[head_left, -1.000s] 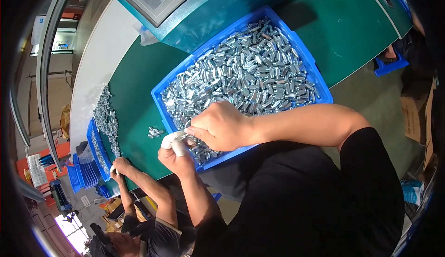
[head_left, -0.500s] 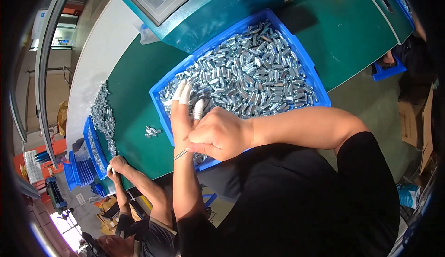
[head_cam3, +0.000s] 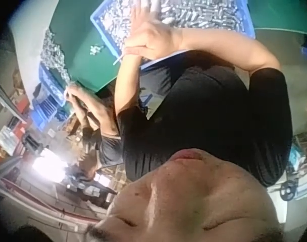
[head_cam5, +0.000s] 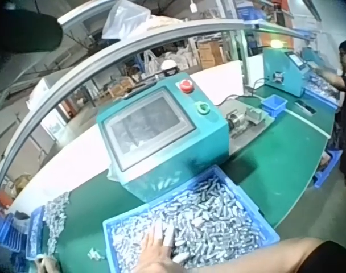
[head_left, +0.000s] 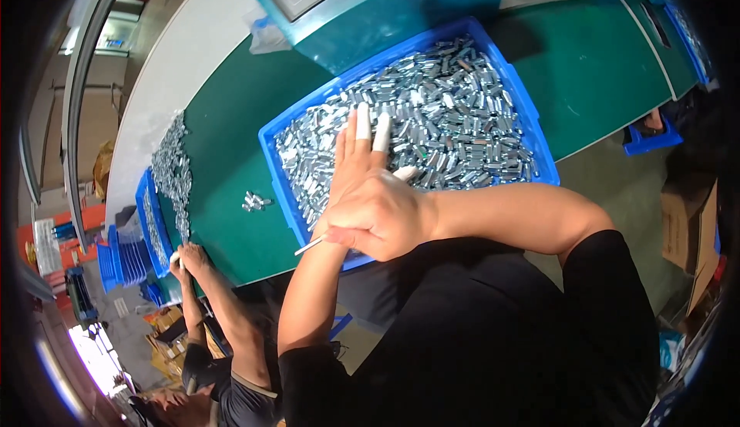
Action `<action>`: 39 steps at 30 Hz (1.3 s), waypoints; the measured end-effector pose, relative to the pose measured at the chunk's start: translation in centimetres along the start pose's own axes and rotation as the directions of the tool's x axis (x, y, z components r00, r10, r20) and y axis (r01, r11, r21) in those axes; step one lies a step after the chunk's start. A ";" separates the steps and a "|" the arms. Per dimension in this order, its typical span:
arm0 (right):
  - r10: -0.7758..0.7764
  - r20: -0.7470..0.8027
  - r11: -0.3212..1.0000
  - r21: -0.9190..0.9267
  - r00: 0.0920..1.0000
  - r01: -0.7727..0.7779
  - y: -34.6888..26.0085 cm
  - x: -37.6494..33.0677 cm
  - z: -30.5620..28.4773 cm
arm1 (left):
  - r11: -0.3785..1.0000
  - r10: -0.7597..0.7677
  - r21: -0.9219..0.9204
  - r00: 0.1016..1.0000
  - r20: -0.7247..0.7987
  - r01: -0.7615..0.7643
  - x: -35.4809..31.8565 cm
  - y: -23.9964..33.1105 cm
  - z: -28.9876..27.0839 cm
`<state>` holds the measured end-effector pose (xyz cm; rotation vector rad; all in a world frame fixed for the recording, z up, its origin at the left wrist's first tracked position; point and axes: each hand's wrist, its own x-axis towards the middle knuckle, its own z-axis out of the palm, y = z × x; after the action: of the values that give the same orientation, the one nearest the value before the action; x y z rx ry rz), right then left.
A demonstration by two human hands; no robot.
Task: Inspecting small metal hardware components from a bin at a factory workstation.
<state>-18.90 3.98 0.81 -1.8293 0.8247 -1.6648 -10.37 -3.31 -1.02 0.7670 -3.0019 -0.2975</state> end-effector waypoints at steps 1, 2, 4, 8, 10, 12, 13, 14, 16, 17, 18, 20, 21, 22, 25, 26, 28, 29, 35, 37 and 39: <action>-0.008 0.014 1.000 0.016 1.000 0.008 0.0 0.0 -0.2 | 1.000 0.007 0.019 1.000 0.007 -0.007 0.0 -0.2 0.2; -0.001 0.007 1.000 -0.024 1.000 0.001 0.0 0.0 -0.5 | 1.000 0.012 -0.001 1.000 0.024 -0.011 -0.3 -0.4 0.2; -0.047 -0.032 0.998 -0.049 0.998 0.045 0.1 0.4 -0.7 | 0.999 0.022 0.035 1.000 -0.012 -0.022 -1.4 -0.8 0.1; -0.043 -0.023 0.999 -0.006 0.999 0.043 0.0 0.7 -0.8 | 0.992 -0.081 -0.108 0.970 -0.231 0.057 -4.3 -2.3 -1.4; 0.008 0.001 1.000 -0.022 1.000 -0.008 0.0 0.5 -1.7 | 0.968 -0.200 -0.226 0.879 -0.433 0.109 -5.3 -4.8 -1.8; 0.069 0.029 0.998 0.002 0.997 -0.070 -0.2 0.7 -1.4 | 0.927 -0.372 -0.256 0.739 -0.561 0.273 -8.6 -10.1 -1.6; 0.065 0.034 0.998 0.008 0.997 -0.065 -0.1 0.7 -1.2 | 0.890 -0.455 -0.276 0.667 -0.590 0.362 -10.5 -12.9 -1.1; 0.071 0.032 0.998 -0.003 0.997 -0.071 0.1 0.7 -1.1 | 0.870 -0.474 -0.202 0.648 -0.596 0.451 -12.1 -14.7 -0.9; 0.086 0.041 0.996 -0.011 0.995 -0.085 0.0 0.7 -1.1 | 0.843 -0.492 -0.149 0.627 -0.604 0.517 -14.7 -17.0 -0.1; 0.081 0.046 0.997 -0.006 0.996 -0.081 0.1 0.8 -1.0 | 0.840 -0.494 -0.147 0.622 -0.608 0.523 -16.2 -17.4 0.6; 0.095 0.051 0.995 -0.019 0.994 -0.094 0.2 0.7 -1.0 | 0.818 -0.540 -0.153 0.649 -0.536 0.554 -16.8 -16.9 0.9; 0.102 0.051 0.994 -0.049 0.994 -0.099 0.4 0.6 -1.1 | 0.812 -0.532 -0.098 0.660 -0.530 0.576 -18.0 -16.8 1.8; 0.105 0.056 0.994 -0.048 0.993 -0.102 0.4 0.6 -1.1 | 0.809 -0.537 -0.102 0.658 -0.529 0.578 -18.4 -16.5 1.8; 0.133 0.053 0.991 -0.037 0.990 -0.131 0.4 0.5 -1.1 | 0.784 -0.568 -0.109 0.636 -0.522 0.611 -18.8 -16.1 1.7; 0.158 0.066 0.987 -0.036 0.985 -0.156 0.2 0.8 -1.2 | 0.762 -0.552 -0.036 0.620 -0.558 0.646 -18.9 -14.8 1.0; 0.168 0.073 0.985 -0.049 0.983 -0.164 0.3 0.7 -1.3 | 0.683 -0.709 -0.309 0.500 -0.497 0.662 -18.3 -13.7 0.7; 0.174 0.082 0.984 -0.059 0.981 -0.169 0.4 0.8 -1.1 | 0.545 -0.825 -0.751 0.398 -0.401 0.374 -18.7 -13.2 0.7; 0.196 0.092 0.980 -0.054 0.976 -0.192 0.5 0.9 -1.0 | 0.435 -0.850 -0.885 0.398 -0.343 0.166 -18.9 -12.7 0.7; 0.261 0.122 0.965 -0.034 0.958 -0.259 0.7 0.6 -0.7 | 0.025 -0.772 -0.978 0.617 -0.151 -0.208 -14.7 -3.7 -2.9; 0.272 0.124 0.962 -0.040 0.954 -0.269 0.7 0.7 -0.7 | -0.004 -0.724 -0.972 0.672 -0.158 -0.234 -13.4 -2.7 -2.9; 0.283 0.129 0.959 -0.066 0.950 -0.277 0.6 0.8 -0.8 | 0.023 -0.706 -0.975 0.687 -0.171 -0.220 -12.8 -2.0 -3.1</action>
<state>-19.75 2.99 0.95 -1.7421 1.0177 -1.3366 2.04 0.54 1.85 0.8867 -1.1840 -1.5199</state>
